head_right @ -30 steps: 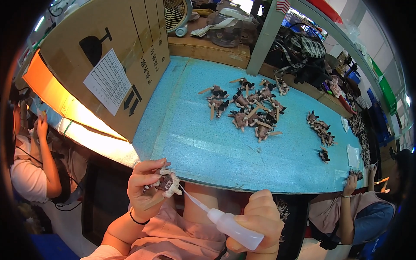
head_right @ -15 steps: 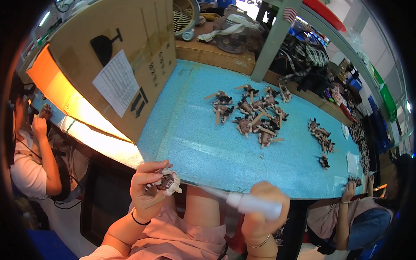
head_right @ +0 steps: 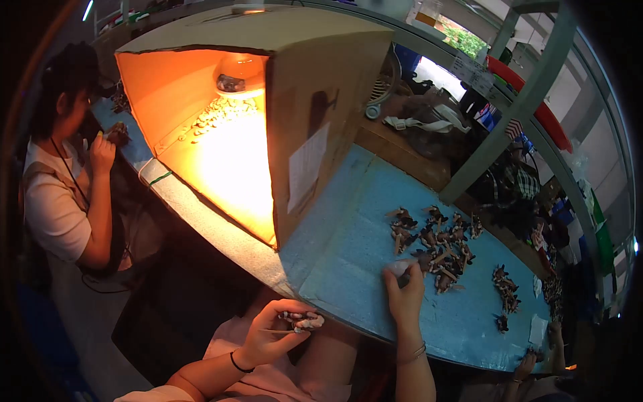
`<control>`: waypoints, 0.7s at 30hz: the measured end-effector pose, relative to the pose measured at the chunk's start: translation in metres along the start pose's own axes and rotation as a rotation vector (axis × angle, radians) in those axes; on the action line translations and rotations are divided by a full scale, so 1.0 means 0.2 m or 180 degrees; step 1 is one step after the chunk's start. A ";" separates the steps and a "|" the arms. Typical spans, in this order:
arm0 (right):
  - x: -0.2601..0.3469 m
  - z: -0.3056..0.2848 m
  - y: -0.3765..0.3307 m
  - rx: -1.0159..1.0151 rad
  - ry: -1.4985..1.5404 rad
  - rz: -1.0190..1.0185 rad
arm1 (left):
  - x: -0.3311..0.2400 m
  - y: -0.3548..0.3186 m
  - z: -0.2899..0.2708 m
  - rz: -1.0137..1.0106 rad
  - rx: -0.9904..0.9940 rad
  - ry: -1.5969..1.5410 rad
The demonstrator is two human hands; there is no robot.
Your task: The person applies glue from a bottle to small plastic toy figurines and assembles them by hand at a factory workbench.
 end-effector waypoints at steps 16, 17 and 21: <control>1.21 0.90 0.04 0.1506 -0.2168 -0.2805 | -0.38 -0.23 -0.62 0.0929 -0.1562 -0.0182; 1.15 1.01 0.10 0.1457 -0.2602 -0.2693 | -0.39 -0.26 -0.64 0.0964 -0.1601 -0.0143; 1.02 1.23 0.25 0.2061 -0.4332 -0.1859 | -0.37 -0.33 -0.71 0.0780 -0.1904 0.0107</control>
Point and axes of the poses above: each hand's wrist, its own y-axis towards the middle knuckle, its own z-axis out of the palm, x = y × z, the point moved 5 cm from there along y, towards the middle knuckle, and after that the axes turned 13 degrees about -z, right-handed, at the moved point
